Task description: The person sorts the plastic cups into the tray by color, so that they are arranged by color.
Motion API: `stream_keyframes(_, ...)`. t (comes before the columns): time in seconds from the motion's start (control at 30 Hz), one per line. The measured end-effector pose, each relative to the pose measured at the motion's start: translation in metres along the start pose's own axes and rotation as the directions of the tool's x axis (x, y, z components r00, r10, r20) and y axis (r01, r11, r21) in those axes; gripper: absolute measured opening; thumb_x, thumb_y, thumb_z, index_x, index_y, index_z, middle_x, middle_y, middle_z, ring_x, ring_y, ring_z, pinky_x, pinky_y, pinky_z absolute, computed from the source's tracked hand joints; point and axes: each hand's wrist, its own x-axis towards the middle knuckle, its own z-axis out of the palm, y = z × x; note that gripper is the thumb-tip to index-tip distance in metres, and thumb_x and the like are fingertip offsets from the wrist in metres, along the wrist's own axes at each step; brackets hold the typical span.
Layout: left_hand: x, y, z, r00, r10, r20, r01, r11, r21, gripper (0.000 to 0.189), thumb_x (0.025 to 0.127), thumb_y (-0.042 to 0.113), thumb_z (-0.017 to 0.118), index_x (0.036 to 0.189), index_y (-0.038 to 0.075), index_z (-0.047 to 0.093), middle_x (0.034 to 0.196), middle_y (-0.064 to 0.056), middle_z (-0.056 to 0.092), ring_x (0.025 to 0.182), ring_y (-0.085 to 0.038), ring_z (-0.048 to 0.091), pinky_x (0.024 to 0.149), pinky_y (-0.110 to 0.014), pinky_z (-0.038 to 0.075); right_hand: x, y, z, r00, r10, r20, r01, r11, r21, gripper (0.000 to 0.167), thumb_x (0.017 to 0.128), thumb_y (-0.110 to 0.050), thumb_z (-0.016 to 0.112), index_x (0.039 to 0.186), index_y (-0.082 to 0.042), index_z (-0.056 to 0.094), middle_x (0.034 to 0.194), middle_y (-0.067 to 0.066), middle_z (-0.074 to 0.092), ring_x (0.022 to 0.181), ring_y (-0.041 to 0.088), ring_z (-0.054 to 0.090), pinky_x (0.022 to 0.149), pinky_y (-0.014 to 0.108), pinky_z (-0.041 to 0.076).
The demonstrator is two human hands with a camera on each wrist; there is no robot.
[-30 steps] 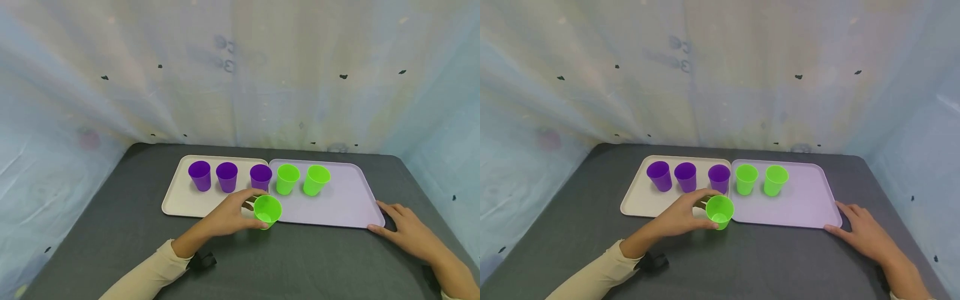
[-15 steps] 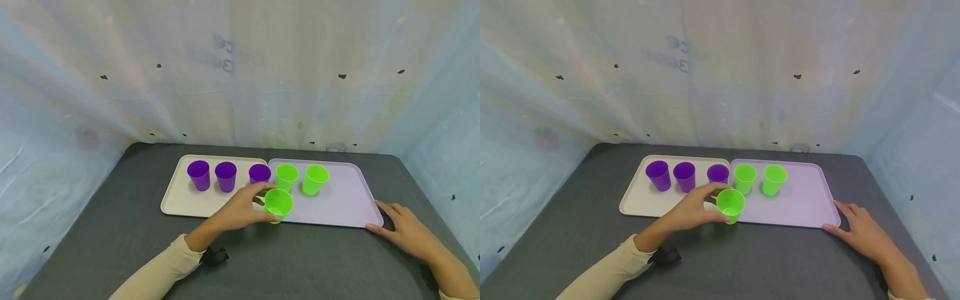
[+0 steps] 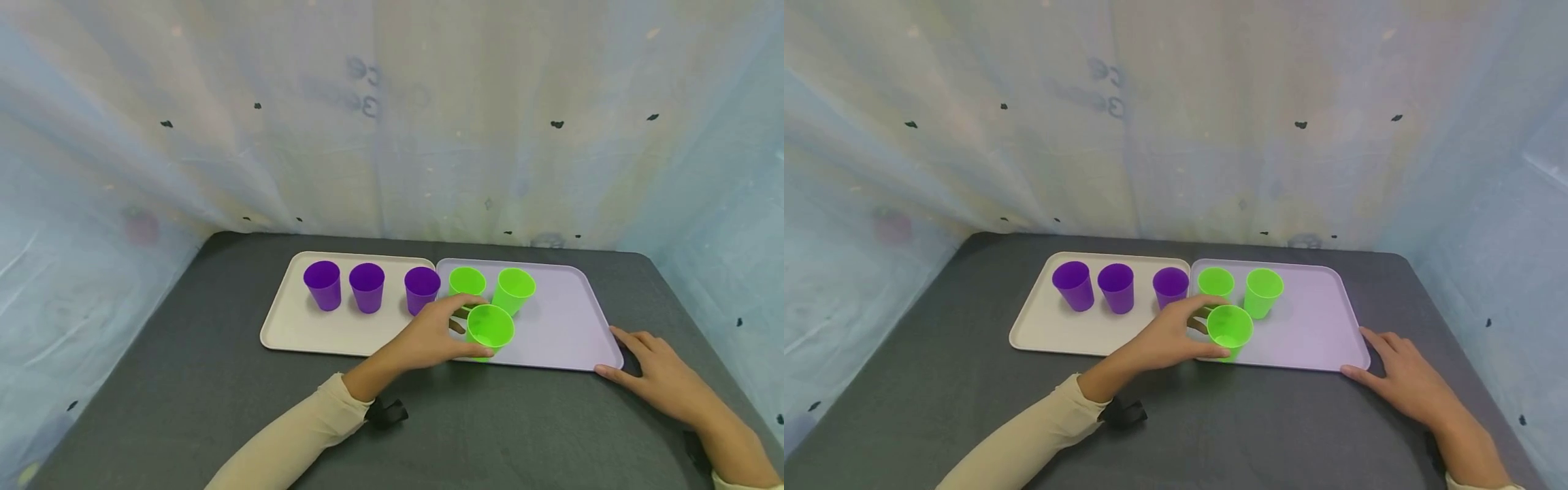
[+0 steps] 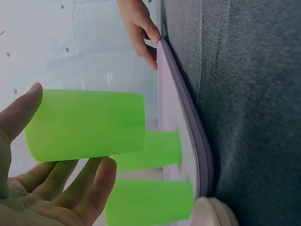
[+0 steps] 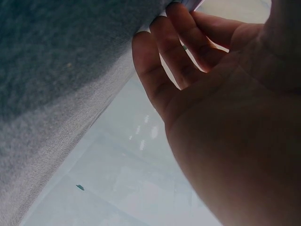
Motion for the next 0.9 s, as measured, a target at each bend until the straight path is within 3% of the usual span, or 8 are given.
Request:
stream_keyframes(0.3, 0.017, 0.010, 0.009, 1.000, -0.019, 0.000, 0.019, 1.000, -0.012, 0.073, 0.074, 0.032, 0.089, 0.138, 0.025, 0.056, 0.126, 0.007, 0.061, 0.109, -0.004, 0.062, 0.083, -0.016, 0.055, -0.001, -0.001, -0.001, 1.000, -0.007, 0.000, 0.007, 1.000, 0.017, 0.089, 0.091, -0.053, 0.067, 0.151, 0.004, 0.033, 0.137, 0.033, 0.043, 0.121, 0.053, 0.040, 0.087, 0.071, 0.037)
stream_keyframes(0.67, 0.047, 0.036, 0.009, 0.999, 0.048, 0.006, -0.048, 0.999, -0.006, 0.070, 0.076, 0.031, 0.088, 0.137, 0.023, 0.055, 0.125, 0.005, 0.061, 0.107, -0.003, 0.061, 0.079, -0.015, 0.055, 0.001, -0.001, -0.001, 1.000, -0.006, 0.000, 0.006, 1.000, 0.009, 0.089, 0.090, -0.054, 0.067, 0.150, 0.005, 0.035, 0.135, 0.034, 0.044, 0.119, 0.053, 0.041, 0.087, 0.071, 0.038)
stream_keyframes(0.9, 0.072, 0.044, 0.013, 0.993, 0.110, 0.036, -0.111, 0.993, 0.044, 0.069, 0.078, 0.033, 0.086, 0.138, 0.023, 0.054, 0.129, 0.005, 0.060, 0.108, -0.003, 0.062, 0.078, -0.011, 0.053, 0.001, 0.000, -0.001, 1.000, 0.000, 0.010, 0.000, 1.000, 0.000, 0.088, 0.091, -0.054, 0.066, 0.149, 0.005, 0.036, 0.134, 0.033, 0.045, 0.117, 0.051, 0.042, 0.085, 0.071, 0.039)
